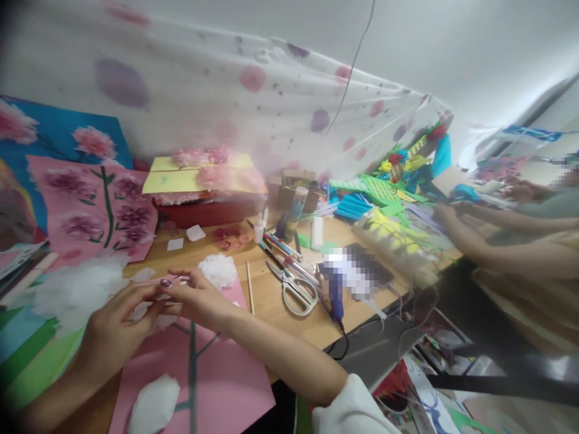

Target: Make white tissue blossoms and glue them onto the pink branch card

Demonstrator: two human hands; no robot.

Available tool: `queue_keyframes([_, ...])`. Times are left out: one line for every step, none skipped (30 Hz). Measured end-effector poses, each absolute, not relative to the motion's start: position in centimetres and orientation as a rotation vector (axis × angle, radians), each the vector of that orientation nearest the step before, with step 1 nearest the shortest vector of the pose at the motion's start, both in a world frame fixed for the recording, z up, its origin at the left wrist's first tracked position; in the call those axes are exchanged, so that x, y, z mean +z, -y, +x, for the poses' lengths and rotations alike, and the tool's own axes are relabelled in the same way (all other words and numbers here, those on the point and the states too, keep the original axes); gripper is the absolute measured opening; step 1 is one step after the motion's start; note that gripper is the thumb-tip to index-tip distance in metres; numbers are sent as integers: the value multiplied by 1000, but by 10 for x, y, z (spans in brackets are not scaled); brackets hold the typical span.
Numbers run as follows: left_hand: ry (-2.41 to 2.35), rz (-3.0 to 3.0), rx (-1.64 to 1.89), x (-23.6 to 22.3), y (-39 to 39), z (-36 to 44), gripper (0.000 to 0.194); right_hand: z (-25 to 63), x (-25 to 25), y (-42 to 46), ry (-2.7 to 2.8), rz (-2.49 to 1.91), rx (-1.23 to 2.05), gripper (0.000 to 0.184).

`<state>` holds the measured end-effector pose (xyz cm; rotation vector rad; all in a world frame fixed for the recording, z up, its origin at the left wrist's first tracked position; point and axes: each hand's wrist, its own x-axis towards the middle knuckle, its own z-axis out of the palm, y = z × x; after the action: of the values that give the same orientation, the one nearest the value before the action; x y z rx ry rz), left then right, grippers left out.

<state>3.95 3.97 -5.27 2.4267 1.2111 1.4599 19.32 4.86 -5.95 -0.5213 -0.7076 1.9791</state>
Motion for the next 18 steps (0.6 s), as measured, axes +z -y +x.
queue_keyframes([-1182,2480,1463,-50,-38,39,11,193,-59,-48,668,-487,2019,68])
queue_keyframes([-1175,2510,1451,-48,-36,39,11,193,-59,-47,642,-455,2068,65])
queue_keyframes([-1195,2515,1441,-46,-33,39,11,193,-58,-46,631,-427,2127,58])
queue_keyframes([-1235,2501,1435,-45,-30,39,11,194,-58,-45,630,-405,2190,50])
queue_keyframes([-1278,2481,1444,-44,-26,40,11,195,-58,-44,636,-390,2249,41])
queue_keyframes([-1312,2462,1459,-44,-23,41,11,196,-59,-43,644,-382,2300,34])
queue_keyframes([-1328,2450,1477,-45,-20,42,11,197,-60,-43,652,-380,2335,30])
queue_keyframes([-1323,2446,1496,-47,-17,43,10,198,-62,-43,658,-385,2354,29])
queue_keyframes([-1309,2446,1501,-49,-16,43,10,198,-64,-43,663,-393,2359,28])
queue_keyframes([-1294,2445,1494,-52,-15,43,10,198,-67,-43,670,-404,2355,28])
queue_keyframes([-1285,2441,1480,-55,-14,42,10,198,-70,-43,678,-415,2346,28])
queue_keyframes([-1276,2441,1462,-57,-14,41,10,197,-73,-44,687,-432,2332,28])
queue_keyframes([-1261,2453,1448,-59,-15,39,11,195,-76,-44,697,-455,2315,28])
queue_keyframes([-1238,2478,1434,-61,-16,37,11,194,-78,-44,708,-480,2294,29])
queue_keyframes([-1212,2515,1422,-61,-17,35,11,193,-79,-45,719,-505,2265,28])
queue_keyframes([-1186,2562,1406,-61,-17,34,13,192,-80,-45,727,-527,2234,27])
queue_keyframes([-1163,2613,1384,-61,-18,33,14,192,-80,-46,731,-541,2204,26])
queue_keyframes([-1144,2659,1360,-60,-19,33,17,192,-79,-46,727,-546,2176,25])
